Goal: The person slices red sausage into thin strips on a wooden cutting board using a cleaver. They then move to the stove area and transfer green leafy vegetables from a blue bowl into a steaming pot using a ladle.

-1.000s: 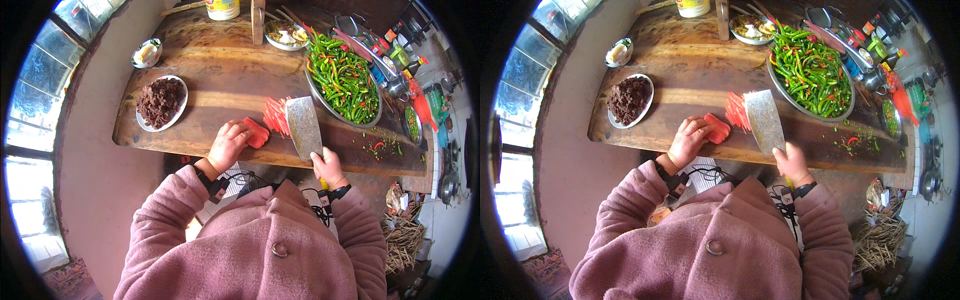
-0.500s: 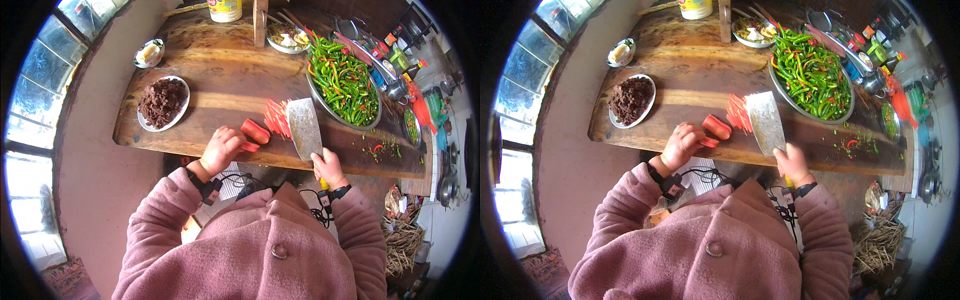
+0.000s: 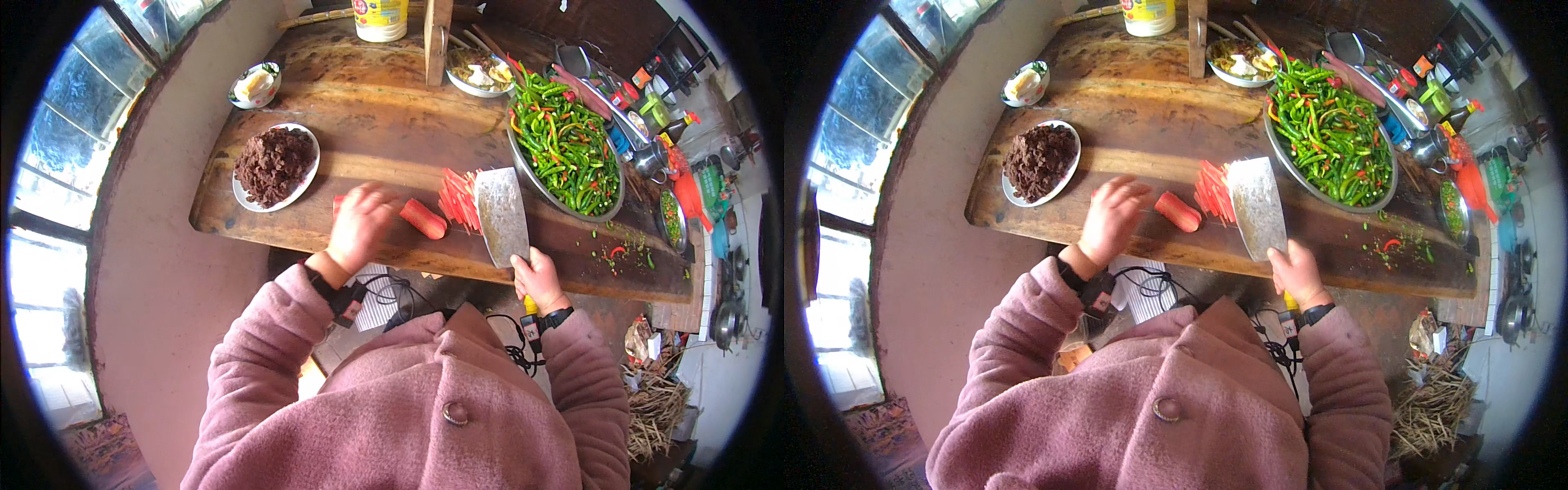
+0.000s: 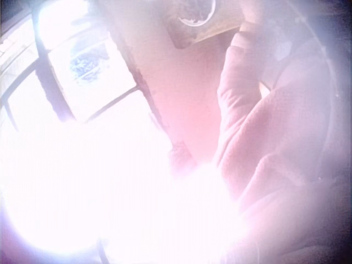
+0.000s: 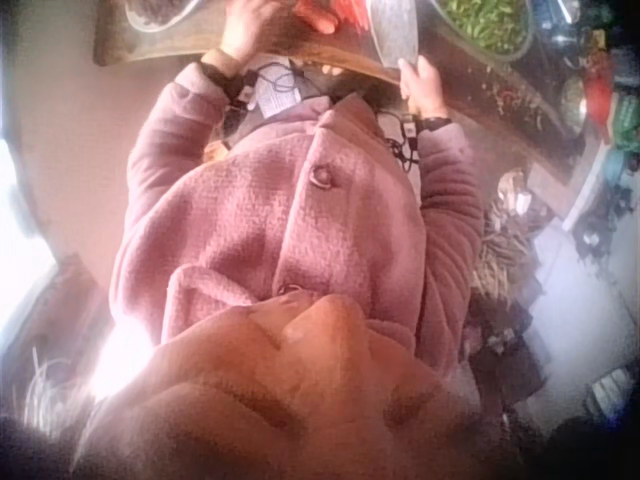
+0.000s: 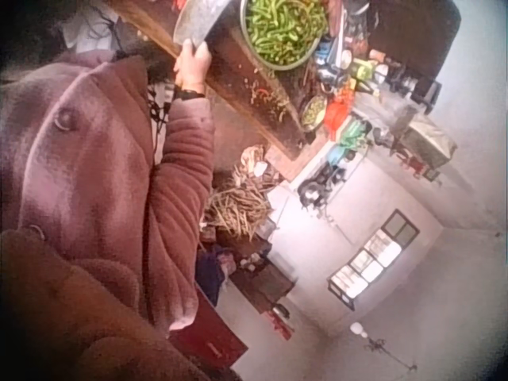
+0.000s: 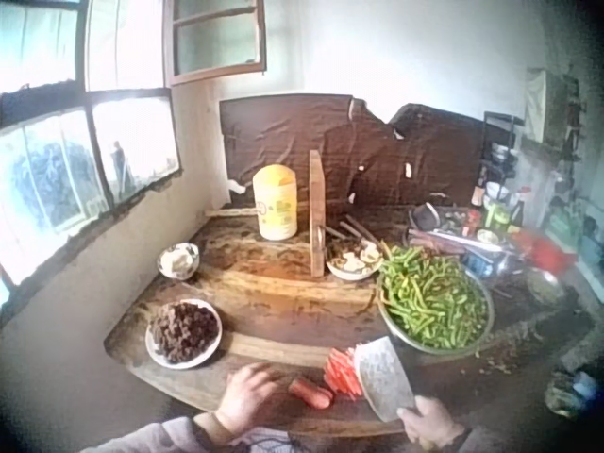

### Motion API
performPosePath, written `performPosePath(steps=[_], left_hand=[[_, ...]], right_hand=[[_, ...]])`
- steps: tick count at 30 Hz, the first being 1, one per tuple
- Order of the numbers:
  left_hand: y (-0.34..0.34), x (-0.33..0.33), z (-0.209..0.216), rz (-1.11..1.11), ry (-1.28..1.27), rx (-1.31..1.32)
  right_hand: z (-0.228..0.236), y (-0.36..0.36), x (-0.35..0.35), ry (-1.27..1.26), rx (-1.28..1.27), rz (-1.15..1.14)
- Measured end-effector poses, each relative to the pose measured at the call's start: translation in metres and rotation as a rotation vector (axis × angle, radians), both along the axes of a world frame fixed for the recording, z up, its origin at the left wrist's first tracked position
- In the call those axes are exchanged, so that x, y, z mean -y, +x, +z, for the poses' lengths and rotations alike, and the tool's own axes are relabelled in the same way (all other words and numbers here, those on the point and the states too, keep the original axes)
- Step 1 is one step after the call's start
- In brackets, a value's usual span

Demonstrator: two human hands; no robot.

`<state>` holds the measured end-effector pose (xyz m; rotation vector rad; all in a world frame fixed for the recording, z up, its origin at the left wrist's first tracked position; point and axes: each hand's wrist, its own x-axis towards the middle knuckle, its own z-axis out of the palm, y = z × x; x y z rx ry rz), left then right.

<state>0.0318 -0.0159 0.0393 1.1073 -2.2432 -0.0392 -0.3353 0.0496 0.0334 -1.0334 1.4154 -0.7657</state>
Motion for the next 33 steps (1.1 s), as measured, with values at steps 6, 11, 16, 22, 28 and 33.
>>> performPosePath(steps=[6,11,16,22,28,33], left_hand=[[-0.051,0.011,-0.009,-0.102,0.074,0.126],[-0.05,0.015,0.005,-0.165,0.22,0.233],[-0.053,0.0,0.0,-0.165,0.072,0.061],[-0.049,-0.028,-0.017,-0.127,0.105,-0.066],[-0.031,-0.046,-0.025,-0.082,0.052,-0.16],[-0.033,-0.042,-0.029,-0.041,0.061,-0.185]], right_hand=[[0.0,0.0,-0.001,-0.006,0.0,-0.009],[-0.001,0.0,-0.005,-0.018,0.034,-0.018],[-0.001,-0.001,-0.005,-0.038,0.017,-0.003],[0.003,0.001,-0.007,-0.043,-0.015,-0.005],[0.032,0.018,-0.016,-0.397,-0.479,0.194],[0.059,0.049,-0.006,-0.599,-0.908,0.473]])
